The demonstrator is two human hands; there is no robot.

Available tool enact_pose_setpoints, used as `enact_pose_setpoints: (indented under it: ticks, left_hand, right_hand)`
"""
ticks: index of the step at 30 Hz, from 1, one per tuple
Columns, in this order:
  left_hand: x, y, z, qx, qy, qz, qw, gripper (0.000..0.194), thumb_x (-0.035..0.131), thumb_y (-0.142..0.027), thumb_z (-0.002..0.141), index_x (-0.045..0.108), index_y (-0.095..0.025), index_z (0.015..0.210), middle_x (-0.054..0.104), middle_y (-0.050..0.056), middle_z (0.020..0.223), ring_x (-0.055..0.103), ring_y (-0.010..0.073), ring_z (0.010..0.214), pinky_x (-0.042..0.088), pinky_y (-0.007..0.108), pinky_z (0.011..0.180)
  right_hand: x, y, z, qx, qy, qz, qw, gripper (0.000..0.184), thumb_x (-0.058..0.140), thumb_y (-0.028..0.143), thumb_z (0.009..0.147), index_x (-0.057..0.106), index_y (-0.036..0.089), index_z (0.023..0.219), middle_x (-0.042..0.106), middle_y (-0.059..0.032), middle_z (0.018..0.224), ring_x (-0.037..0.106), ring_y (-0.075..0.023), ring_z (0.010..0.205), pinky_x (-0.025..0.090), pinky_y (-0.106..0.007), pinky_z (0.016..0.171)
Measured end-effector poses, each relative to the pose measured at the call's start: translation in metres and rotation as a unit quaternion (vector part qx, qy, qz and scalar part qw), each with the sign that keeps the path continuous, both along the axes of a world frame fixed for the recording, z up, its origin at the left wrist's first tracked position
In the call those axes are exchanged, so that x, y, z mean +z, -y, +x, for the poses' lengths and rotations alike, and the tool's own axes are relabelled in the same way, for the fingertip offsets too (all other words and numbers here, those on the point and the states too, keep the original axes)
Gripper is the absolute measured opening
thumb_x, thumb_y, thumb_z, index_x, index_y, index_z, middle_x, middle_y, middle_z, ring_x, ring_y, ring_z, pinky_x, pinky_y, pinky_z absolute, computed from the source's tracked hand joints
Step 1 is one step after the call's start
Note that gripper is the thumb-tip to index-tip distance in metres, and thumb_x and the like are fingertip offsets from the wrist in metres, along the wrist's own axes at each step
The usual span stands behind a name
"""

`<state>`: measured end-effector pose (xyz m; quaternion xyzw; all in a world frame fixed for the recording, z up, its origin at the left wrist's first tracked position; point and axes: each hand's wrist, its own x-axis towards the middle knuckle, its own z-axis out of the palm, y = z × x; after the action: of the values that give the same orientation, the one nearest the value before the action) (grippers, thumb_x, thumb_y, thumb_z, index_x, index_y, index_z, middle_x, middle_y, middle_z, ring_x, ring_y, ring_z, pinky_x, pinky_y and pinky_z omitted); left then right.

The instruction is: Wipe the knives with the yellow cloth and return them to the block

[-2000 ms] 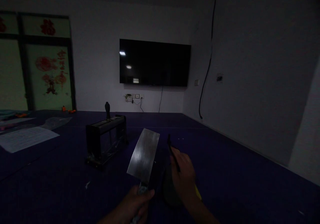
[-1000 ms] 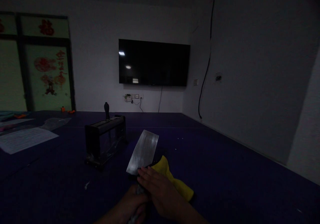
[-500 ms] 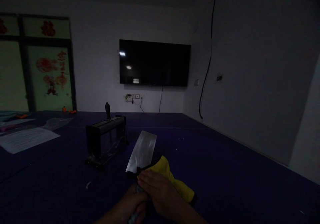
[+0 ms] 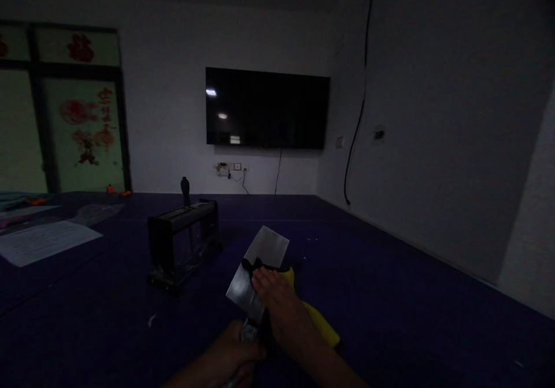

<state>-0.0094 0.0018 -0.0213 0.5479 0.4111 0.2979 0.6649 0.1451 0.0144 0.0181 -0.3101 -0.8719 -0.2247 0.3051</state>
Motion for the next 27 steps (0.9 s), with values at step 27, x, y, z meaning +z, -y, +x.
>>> enact_pose_setpoints:
  ticks: [27]
  left_hand:
    - [0.018, 0.023, -0.006, 0.013, -0.111, 0.06, 0.992, 0.02, 0.061, -0.019, 0.061, 0.043, -0.018, 0.054, 0.035, -0.01, 0.034, 0.026, 0.0036, 0.031, 0.013, 0.019, 0.038]
  right_hand:
    - [0.014, -0.032, 0.04, -0.09, -0.111, 0.122, 0.982, 0.066, 0.023, -0.004, 0.082, 0.016, 0.02, 0.143, 0.045, -0.0093, 0.136, 0.033, -0.0199, 0.13, 0.043, -0.044, 0.1]
